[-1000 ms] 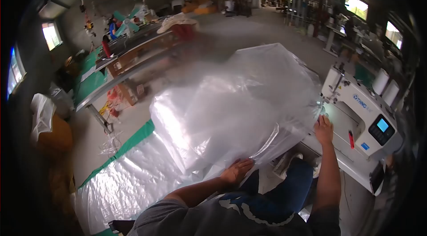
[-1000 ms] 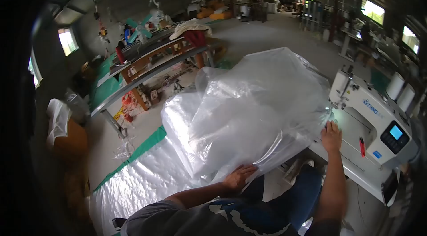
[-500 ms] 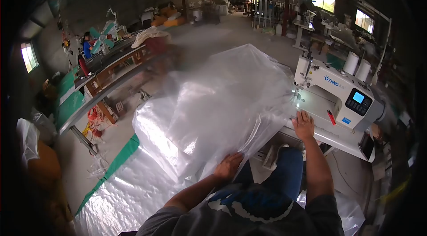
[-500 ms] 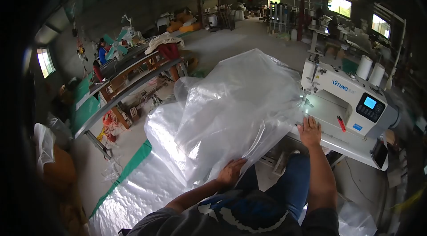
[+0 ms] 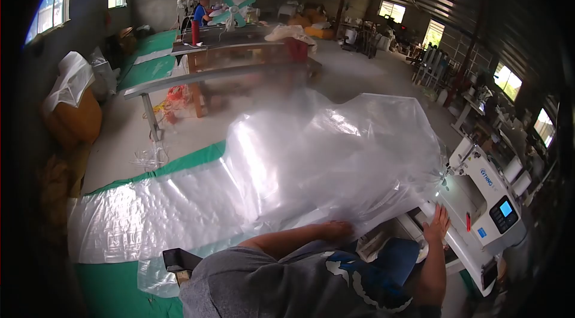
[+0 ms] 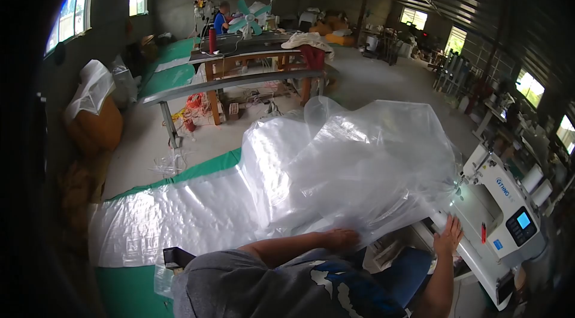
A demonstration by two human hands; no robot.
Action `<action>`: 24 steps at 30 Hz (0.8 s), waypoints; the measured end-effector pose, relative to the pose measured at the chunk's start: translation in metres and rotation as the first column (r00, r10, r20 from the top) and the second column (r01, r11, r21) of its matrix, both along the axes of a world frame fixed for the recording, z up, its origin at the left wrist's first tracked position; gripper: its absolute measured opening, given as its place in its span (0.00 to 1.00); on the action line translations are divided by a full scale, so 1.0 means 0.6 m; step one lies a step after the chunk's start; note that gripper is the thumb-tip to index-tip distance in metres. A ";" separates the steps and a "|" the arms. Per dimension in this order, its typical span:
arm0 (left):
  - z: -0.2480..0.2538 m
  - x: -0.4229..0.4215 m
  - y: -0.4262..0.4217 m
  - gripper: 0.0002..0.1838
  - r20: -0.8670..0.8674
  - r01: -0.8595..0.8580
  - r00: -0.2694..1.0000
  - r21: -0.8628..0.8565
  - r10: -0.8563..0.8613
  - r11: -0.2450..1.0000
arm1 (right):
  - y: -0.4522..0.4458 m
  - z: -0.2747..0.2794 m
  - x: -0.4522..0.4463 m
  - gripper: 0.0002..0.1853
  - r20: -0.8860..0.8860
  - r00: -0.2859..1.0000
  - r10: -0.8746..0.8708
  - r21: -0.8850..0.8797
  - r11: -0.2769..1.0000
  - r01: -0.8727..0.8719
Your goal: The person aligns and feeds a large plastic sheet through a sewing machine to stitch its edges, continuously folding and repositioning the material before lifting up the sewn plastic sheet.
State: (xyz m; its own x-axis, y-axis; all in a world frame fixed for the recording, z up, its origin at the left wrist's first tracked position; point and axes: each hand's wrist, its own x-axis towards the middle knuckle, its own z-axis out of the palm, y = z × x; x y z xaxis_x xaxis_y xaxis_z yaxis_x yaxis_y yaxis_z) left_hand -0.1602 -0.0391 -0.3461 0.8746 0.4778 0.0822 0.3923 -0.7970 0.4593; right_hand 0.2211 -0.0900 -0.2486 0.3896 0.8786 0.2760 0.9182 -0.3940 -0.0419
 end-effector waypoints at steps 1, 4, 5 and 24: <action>0.033 -0.006 0.014 0.23 -0.218 0.172 0.954 -0.161 -0.205 0.972 | -0.001 -0.001 -0.002 0.53 -0.005 1.000 -0.008 0.005 1.000 0.008; 0.237 -0.078 0.005 0.31 -0.281 -0.049 0.959 -0.262 -0.027 0.964 | -0.002 0.002 -0.004 0.52 -0.004 1.000 0.003 0.000 1.000 -0.003; 0.280 -0.101 0.014 0.32 -0.167 -0.061 0.985 -0.130 0.039 0.990 | -0.001 0.000 -0.005 0.52 -0.001 1.000 0.003 0.009 1.000 -0.003; 0.596 -0.250 -0.131 0.14 0.836 -0.231 0.417 0.476 -0.356 0.848 | -0.003 -0.005 -0.007 0.51 0.023 1.000 -0.012 0.079 0.997 0.010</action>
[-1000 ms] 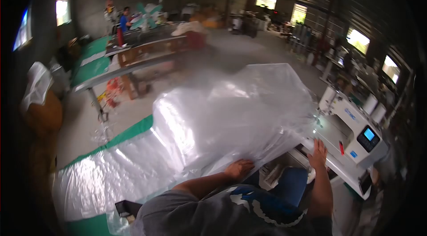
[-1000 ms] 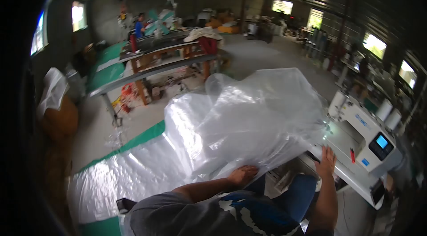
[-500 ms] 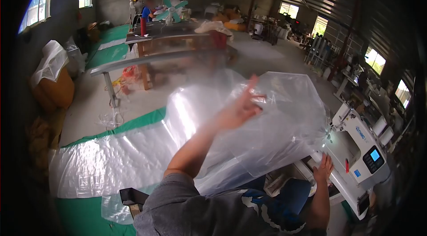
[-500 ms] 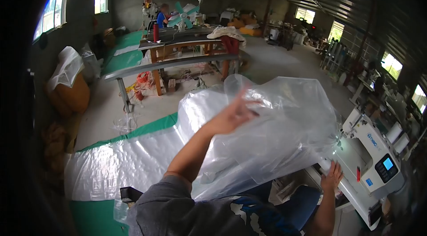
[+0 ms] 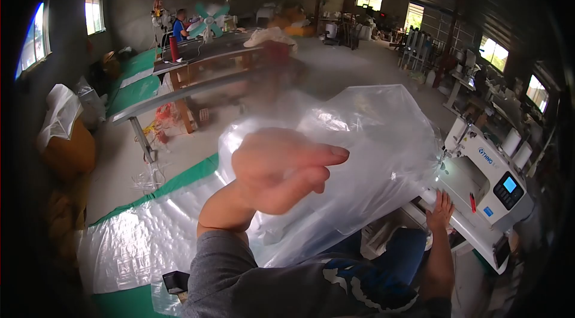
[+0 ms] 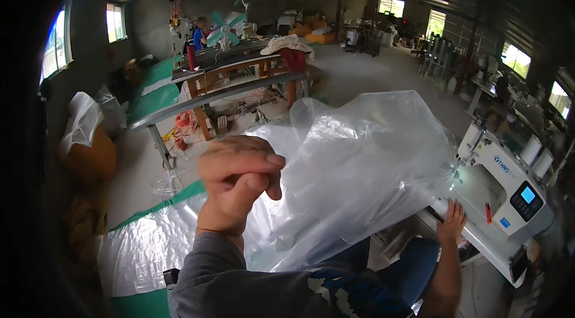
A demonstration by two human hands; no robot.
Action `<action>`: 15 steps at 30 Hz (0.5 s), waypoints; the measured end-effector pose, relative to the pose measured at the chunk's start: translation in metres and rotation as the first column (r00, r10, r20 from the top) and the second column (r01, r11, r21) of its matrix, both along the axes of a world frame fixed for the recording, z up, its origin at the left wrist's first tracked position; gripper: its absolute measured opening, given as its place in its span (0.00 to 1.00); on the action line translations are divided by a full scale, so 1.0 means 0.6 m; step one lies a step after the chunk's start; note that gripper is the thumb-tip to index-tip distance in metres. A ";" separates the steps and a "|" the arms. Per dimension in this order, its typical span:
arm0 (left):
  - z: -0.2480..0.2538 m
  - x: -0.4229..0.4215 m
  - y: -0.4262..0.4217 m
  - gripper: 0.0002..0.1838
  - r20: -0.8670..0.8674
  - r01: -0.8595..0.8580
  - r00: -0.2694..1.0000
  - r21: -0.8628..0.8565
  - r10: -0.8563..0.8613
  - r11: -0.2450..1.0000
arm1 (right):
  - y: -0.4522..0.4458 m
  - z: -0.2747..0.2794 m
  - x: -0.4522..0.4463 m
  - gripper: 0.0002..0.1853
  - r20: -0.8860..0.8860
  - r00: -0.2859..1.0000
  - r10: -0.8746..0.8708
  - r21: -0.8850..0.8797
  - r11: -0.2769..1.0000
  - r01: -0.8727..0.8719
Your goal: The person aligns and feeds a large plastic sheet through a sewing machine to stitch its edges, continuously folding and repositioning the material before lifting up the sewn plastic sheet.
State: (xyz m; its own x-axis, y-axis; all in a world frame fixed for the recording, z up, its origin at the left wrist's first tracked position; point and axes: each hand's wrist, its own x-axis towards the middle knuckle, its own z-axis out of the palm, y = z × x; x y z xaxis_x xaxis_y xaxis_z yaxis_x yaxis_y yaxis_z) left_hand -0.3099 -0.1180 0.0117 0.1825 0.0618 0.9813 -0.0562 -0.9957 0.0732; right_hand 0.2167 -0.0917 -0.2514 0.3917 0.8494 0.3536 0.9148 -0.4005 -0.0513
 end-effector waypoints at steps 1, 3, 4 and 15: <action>0.007 0.005 -0.012 0.09 0.048 -0.143 0.989 0.075 0.139 0.987 | -0.001 -0.003 0.001 0.51 0.008 1.000 0.012 0.005 1.000 -0.012; 0.017 -0.002 -0.024 0.13 0.164 -0.140 0.978 0.071 0.127 0.988 | -0.001 0.000 -0.004 0.51 0.027 0.999 0.041 0.015 0.999 -0.041; 0.030 -0.011 -0.024 0.15 0.112 -0.208 0.975 0.133 0.193 0.969 | -0.003 0.004 -0.011 0.51 0.015 1.000 0.017 0.003 1.000 -0.018; -0.306 0.164 0.058 0.10 -0.319 -0.334 0.931 -0.541 0.178 0.772 | -0.025 -0.024 -0.038 0.49 0.109 0.994 -0.003 0.144 0.989 -0.013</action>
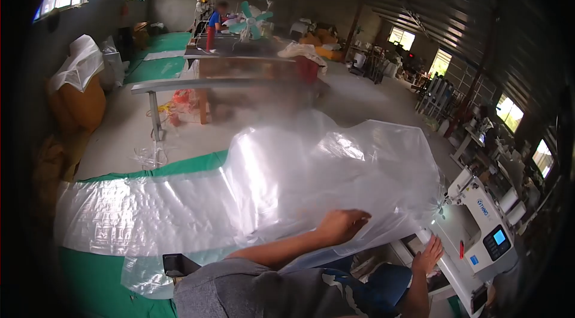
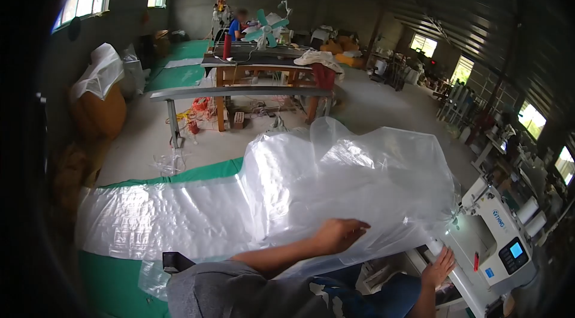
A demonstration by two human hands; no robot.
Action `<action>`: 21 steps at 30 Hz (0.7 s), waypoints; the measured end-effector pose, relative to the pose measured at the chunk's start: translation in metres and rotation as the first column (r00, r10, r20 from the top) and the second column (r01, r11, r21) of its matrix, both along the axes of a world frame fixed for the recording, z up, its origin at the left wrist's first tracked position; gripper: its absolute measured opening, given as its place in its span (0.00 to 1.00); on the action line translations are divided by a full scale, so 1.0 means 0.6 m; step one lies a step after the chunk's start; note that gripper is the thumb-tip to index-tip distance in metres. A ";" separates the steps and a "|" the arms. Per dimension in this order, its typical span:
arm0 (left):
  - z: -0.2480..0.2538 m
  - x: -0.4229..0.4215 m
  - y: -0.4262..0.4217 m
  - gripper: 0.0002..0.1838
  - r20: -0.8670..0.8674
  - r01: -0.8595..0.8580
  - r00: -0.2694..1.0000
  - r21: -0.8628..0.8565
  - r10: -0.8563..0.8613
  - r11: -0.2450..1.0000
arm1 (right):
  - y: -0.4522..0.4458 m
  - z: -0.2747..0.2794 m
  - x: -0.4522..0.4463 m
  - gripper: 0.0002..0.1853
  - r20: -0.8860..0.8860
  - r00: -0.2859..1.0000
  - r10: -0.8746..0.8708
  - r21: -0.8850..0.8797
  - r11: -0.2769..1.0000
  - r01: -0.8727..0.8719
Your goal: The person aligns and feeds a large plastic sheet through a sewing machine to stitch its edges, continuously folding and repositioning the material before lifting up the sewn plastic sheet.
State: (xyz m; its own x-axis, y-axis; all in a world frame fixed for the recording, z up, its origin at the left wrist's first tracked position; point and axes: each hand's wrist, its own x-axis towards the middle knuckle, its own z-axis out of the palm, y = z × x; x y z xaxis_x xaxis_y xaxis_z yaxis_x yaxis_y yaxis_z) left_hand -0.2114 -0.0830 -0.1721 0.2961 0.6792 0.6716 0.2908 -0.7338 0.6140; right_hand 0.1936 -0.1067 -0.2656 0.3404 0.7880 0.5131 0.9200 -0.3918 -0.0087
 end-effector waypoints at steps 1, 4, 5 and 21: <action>-0.089 0.046 0.015 0.14 -0.137 0.001 0.990 -0.241 -0.035 0.970 | 0.002 -0.012 0.007 0.50 0.012 1.000 -0.007 0.002 1.000 0.007; -0.250 0.104 -0.023 0.16 -0.428 0.215 0.844 -0.282 -0.323 0.935 | 0.003 -0.005 -0.008 0.49 0.024 0.998 -0.054 -0.009 0.998 0.055; -0.247 0.105 -0.027 0.16 -0.421 0.224 0.843 -0.290 -0.335 0.930 | 0.004 -0.003 -0.015 0.50 0.002 0.997 -0.082 -0.020 0.996 0.082; -0.252 0.073 -0.010 0.24 -0.186 -0.037 0.982 -0.373 -0.035 0.927 | 0.002 0.010 -0.038 0.52 0.007 0.980 -0.198 -0.160 0.967 0.196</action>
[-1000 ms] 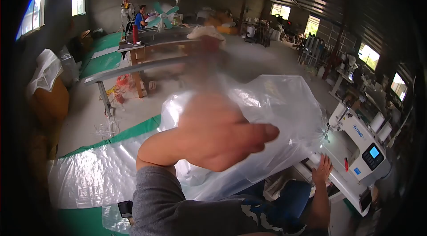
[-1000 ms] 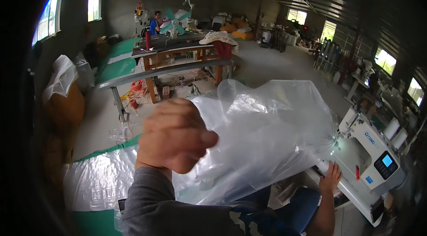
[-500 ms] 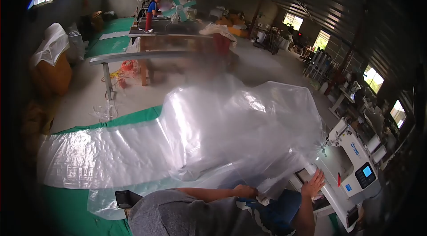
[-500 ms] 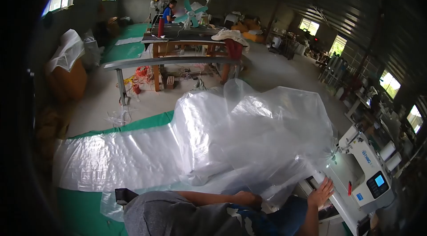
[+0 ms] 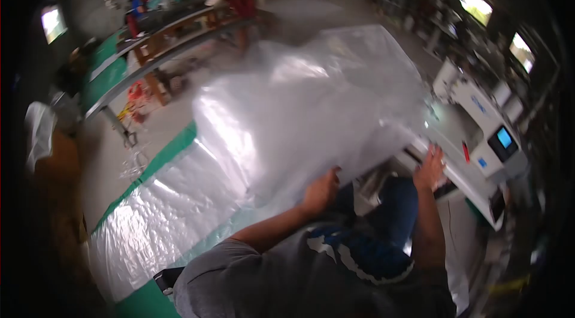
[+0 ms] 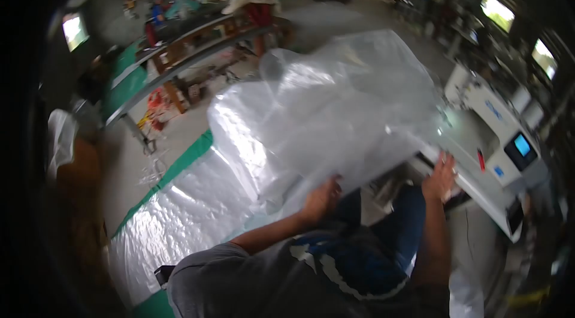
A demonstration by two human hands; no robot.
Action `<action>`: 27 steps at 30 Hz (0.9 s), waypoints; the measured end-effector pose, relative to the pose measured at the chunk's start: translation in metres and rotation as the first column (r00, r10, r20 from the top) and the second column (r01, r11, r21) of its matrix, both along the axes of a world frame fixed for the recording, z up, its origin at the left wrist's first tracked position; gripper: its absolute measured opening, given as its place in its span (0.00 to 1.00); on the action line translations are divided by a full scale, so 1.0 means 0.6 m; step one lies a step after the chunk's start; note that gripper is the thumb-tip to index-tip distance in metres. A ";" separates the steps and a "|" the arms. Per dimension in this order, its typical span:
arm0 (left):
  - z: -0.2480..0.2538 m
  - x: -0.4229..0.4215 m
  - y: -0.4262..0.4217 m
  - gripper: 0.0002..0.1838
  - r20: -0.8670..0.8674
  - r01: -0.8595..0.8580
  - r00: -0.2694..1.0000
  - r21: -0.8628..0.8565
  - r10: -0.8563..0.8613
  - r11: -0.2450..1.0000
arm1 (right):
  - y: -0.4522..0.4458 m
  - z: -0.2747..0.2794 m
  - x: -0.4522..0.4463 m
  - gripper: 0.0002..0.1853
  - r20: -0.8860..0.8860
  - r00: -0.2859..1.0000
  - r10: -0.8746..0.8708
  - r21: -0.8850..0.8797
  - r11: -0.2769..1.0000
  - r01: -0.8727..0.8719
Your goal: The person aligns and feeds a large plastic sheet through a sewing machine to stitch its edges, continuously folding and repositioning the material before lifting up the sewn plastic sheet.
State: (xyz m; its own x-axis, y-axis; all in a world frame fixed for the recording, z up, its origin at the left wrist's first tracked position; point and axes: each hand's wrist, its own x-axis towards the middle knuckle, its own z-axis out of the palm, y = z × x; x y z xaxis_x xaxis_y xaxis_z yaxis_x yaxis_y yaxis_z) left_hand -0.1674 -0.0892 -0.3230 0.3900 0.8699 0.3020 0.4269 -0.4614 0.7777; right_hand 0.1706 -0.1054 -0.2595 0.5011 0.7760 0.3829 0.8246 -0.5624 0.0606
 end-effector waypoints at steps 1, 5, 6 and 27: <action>0.006 0.003 0.005 0.26 0.013 -0.034 0.999 -0.074 0.035 0.997 | 0.000 -0.008 0.010 0.51 0.027 1.000 0.008 0.002 1.000 -0.008; -0.005 0.000 0.031 0.31 0.157 0.149 0.978 -0.058 -0.139 0.987 | 0.000 -0.030 0.030 0.51 0.028 0.996 0.081 0.101 0.991 -0.084; -0.008 0.004 0.036 0.31 0.113 0.145 0.984 -0.049 -0.139 0.988 | 0.000 -0.028 0.029 0.51 0.027 0.998 0.055 0.095 0.994 -0.057; 0.090 0.009 0.060 0.11 0.062 0.039 0.998 -0.240 -0.024 0.970 | -0.052 -0.050 -0.302 0.11 -0.115 0.250 0.961 0.101 0.262 -0.960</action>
